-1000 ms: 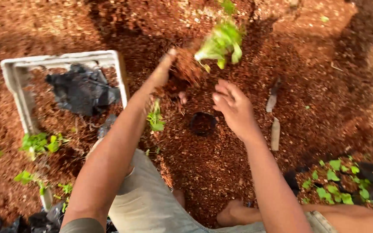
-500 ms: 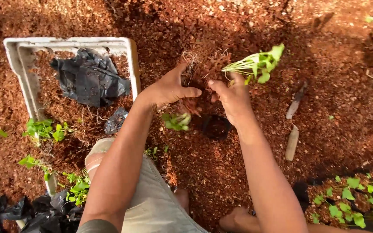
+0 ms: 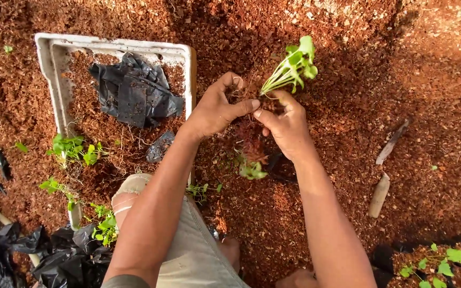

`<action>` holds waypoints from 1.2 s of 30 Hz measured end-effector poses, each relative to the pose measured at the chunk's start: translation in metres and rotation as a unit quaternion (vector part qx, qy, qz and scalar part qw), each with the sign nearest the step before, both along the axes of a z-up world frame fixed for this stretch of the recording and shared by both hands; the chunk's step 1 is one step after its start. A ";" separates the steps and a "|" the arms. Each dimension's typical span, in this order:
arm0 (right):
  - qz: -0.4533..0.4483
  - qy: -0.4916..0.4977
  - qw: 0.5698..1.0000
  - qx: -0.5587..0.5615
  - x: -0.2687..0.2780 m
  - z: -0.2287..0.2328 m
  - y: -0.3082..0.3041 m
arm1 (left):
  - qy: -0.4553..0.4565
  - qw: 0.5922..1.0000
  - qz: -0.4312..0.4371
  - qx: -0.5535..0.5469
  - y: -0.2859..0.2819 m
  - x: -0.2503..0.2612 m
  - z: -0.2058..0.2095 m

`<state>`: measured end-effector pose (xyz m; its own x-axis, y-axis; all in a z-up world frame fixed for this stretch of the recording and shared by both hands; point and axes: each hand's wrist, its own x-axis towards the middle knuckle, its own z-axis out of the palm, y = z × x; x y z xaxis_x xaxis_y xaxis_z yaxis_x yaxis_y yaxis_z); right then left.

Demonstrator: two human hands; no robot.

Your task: Transplanting small seedlings from a nursery tray into individual soil-filled polybags.

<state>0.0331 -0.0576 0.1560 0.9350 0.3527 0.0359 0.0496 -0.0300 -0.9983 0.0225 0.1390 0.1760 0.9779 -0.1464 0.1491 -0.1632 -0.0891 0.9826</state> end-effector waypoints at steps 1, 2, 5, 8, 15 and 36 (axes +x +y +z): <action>-0.010 -0.011 1.000 0.005 0.001 -0.002 0.001 | -0.015 1.000 0.013 -0.011 0.003 0.004 -0.008; -0.019 -0.023 1.000 0.009 0.002 -0.004 0.001 | -0.029 0.999 0.025 -0.022 0.006 0.008 -0.016; -0.013 -0.076 0.997 -0.030 -0.017 0.034 0.005 | -0.071 0.996 0.053 0.011 -0.003 -0.004 0.004; -0.056 -0.053 0.996 0.038 -0.016 0.029 0.021 | -0.017 0.999 -0.028 0.020 -0.008 -0.021 0.030; -0.085 -0.119 0.987 -0.061 -0.001 0.027 0.021 | 0.023 0.977 0.135 0.163 -0.006 -0.023 0.038; 0.016 -0.111 0.991 -0.076 0.009 0.027 0.014 | -0.083 0.994 0.044 0.055 -0.001 -0.009 0.008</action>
<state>0.0426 -0.0436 0.1827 0.8980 0.3997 0.1838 0.2712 -0.1739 -0.9467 0.0133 0.1382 0.1838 0.9509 -0.0849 0.2976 -0.3091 -0.2158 0.9262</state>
